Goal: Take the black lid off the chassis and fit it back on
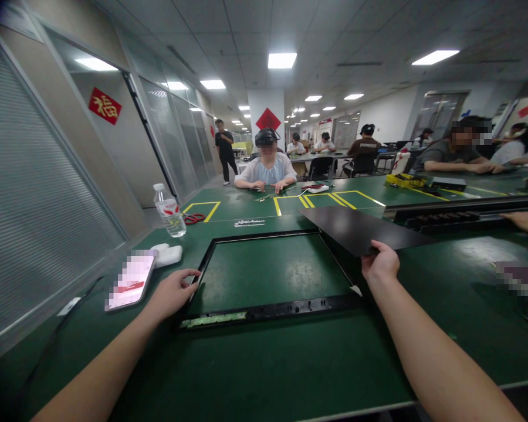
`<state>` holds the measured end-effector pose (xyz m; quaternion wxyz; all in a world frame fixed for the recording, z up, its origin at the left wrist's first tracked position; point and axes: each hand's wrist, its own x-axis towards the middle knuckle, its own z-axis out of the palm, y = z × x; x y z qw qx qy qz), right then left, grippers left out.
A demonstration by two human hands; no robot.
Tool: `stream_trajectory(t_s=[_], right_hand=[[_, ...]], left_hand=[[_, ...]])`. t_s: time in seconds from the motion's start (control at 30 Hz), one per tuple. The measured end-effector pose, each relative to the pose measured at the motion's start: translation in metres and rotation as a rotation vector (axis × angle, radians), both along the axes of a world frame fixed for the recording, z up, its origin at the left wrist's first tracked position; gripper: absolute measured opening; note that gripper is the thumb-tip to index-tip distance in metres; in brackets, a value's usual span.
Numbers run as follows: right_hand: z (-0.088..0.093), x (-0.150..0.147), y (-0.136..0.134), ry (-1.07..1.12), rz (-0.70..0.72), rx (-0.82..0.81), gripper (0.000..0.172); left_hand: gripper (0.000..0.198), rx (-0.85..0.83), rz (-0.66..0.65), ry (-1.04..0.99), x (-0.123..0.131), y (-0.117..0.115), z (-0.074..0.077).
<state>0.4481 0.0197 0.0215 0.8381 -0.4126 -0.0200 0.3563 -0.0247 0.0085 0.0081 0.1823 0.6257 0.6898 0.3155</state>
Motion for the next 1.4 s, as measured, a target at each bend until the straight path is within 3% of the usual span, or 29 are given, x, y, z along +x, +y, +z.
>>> stream_trajectory(t_s=[0.13,0.33,0.43,0.57,0.7,0.87,1.07,1.17,1.4], right_hand=[[0.012,-0.017,-0.006,0.033,0.02,0.024,0.017],[0.011,-0.022,-0.008,0.013,0.168,0.064,0.017],[0.007,-0.021,-0.008,0.023,0.237,0.06,0.018],[-0.001,-0.015,-0.006,0.013,0.41,0.066,0.023],[-0.007,-0.009,-0.005,-0.034,0.548,0.067,0.033],[-0.006,-0.011,-0.009,-0.105,0.661,-0.064,0.035],[0.002,-0.017,-0.016,-0.147,0.746,-0.236,0.03],[0.004,-0.021,-0.017,-0.175,0.815,-0.272,0.03],[-0.003,-0.027,-0.013,-0.309,0.964,-0.384,0.031]], left_hand=[[0.026,0.018,-0.017,0.025,0.003,-0.003,0.005],[0.033,0.042,0.002,-0.097,0.003,-0.004,0.007],[0.038,0.038,-0.002,-0.313,0.004,-0.002,0.003],[0.031,0.049,-0.006,-0.732,0.009,0.0,0.003],[0.021,-0.032,0.035,-1.103,0.015,-0.003,0.014],[0.02,-0.179,-0.004,-1.417,0.017,-0.008,0.029],[0.031,-0.108,0.05,-1.437,0.008,-0.011,0.03],[0.039,-0.1,-0.045,-1.418,0.003,-0.01,0.028],[0.035,0.006,-0.05,-1.447,0.005,-0.011,0.036]])
